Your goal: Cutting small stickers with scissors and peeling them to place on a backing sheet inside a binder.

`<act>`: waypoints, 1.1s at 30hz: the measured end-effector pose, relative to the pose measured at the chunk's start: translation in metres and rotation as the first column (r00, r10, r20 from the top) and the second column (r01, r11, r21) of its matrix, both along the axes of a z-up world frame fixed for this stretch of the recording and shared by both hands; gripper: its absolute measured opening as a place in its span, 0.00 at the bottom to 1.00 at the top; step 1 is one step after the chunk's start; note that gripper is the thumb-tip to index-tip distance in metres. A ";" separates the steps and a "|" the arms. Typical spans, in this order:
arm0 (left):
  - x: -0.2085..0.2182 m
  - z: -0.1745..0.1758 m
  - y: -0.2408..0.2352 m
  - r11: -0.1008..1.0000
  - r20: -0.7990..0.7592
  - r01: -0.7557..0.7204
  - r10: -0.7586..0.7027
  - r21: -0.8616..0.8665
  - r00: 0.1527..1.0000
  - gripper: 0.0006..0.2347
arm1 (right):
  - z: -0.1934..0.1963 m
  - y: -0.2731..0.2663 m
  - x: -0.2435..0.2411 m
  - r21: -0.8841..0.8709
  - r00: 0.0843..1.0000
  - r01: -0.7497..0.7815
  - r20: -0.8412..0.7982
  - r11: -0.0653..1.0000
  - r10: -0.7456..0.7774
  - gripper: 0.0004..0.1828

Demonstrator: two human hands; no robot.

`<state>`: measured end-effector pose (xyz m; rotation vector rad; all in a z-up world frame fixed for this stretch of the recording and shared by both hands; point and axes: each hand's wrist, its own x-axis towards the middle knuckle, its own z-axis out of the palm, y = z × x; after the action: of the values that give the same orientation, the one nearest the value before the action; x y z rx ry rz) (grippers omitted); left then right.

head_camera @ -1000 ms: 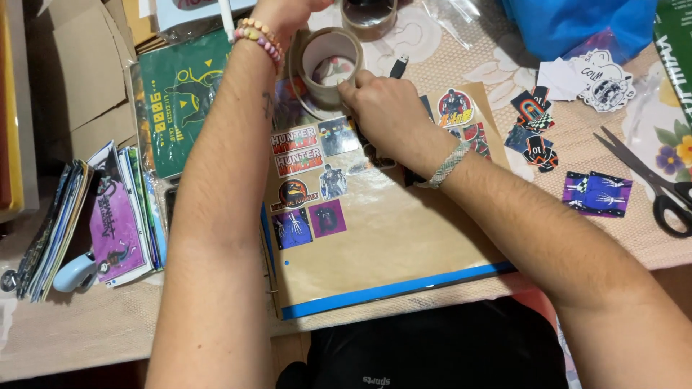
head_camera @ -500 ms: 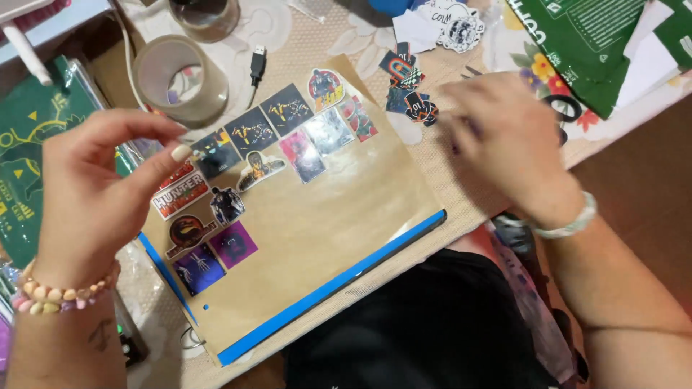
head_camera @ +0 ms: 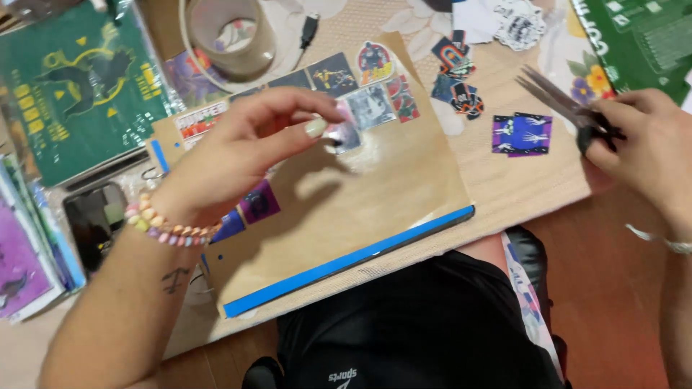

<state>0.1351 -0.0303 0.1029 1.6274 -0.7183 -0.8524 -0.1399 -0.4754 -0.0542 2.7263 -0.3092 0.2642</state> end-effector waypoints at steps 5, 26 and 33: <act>0.005 -0.022 -0.004 0.972 -0.009 0.167 -0.171 -0.163 0.985 0.12 | -0.031 -0.043 -0.012 0.879 0.984 0.016 0.070 0.477 -0.161 0.36; -0.018 0.006 -0.004 0.972 0.483 0.235 -0.195 -0.023 0.853 0.10 | 0.122 0.157 0.088 0.980 0.877 0.056 -0.139 0.190 0.461 0.24; -0.019 0.014 0.003 0.982 0.601 0.189 -0.145 -0.010 0.786 0.11 | 0.119 0.149 0.091 0.926 0.839 0.042 -0.236 0.375 0.490 0.27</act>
<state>0.1158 -0.0278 0.1165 1.7996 -1.3401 -0.4056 -0.0489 -0.3261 0.0653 3.7854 0.1919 -0.8168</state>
